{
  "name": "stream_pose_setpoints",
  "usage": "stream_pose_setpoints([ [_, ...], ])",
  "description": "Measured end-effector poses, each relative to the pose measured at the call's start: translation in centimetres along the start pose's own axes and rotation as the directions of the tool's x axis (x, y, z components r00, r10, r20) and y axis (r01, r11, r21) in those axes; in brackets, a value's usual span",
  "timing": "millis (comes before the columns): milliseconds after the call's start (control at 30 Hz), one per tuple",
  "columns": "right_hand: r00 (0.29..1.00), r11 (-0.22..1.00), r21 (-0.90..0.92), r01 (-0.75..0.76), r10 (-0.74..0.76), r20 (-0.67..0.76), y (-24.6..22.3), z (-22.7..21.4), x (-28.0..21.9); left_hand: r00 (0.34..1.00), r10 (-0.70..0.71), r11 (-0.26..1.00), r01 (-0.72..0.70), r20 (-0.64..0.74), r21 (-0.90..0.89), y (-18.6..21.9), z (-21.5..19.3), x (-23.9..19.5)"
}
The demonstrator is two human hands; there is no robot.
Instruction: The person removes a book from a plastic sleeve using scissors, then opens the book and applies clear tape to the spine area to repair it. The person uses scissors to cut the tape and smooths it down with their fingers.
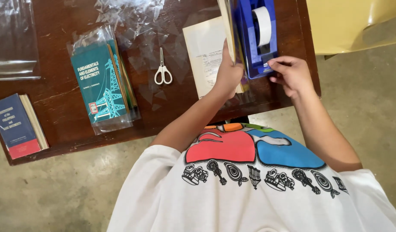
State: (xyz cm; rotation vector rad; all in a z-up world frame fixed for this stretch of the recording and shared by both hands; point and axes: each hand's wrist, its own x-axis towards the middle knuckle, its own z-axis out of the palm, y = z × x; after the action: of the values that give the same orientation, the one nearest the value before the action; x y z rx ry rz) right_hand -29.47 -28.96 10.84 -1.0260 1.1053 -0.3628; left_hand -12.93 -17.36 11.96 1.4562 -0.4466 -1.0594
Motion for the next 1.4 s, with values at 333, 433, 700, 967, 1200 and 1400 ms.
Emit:
stream_pose_setpoints([
  [333,0.962,0.925,0.279,0.258,-0.271,0.009,6.3,-0.6,-3.1,0.997,-0.080,0.993,0.081,-0.010,0.080,0.7,1.2,0.2],
  [433,0.971,0.922,0.310,0.233,-0.236,-0.028,8.4,-1.2,-3.3,0.997,-0.082,0.989,0.083,-0.012,0.121,0.6,1.4,0.2],
  [700,0.909,0.862,0.287,0.417,-0.402,-0.114,12.1,0.5,0.4,0.990,-0.138,0.980,0.141,-0.030,0.140,1.9,2.2,0.0],
  [967,0.855,0.829,0.235,0.508,-0.453,-0.253,11.4,-0.7,-1.5,0.996,-0.083,0.997,0.083,-0.013,0.007,-0.1,3.7,0.7],
  [1200,0.565,0.234,-0.656,0.717,-0.747,0.350,-5.1,4.7,-5.7,0.985,-0.031,0.999,0.032,0.167,-0.003,-3.2,-2.5,0.2],
  [1400,0.396,-0.771,-0.618,0.154,-0.525,0.754,-2.5,7.1,-2.9,0.777,0.419,0.196,-0.583,0.470,0.788,-10.3,-16.2,-7.2],
])
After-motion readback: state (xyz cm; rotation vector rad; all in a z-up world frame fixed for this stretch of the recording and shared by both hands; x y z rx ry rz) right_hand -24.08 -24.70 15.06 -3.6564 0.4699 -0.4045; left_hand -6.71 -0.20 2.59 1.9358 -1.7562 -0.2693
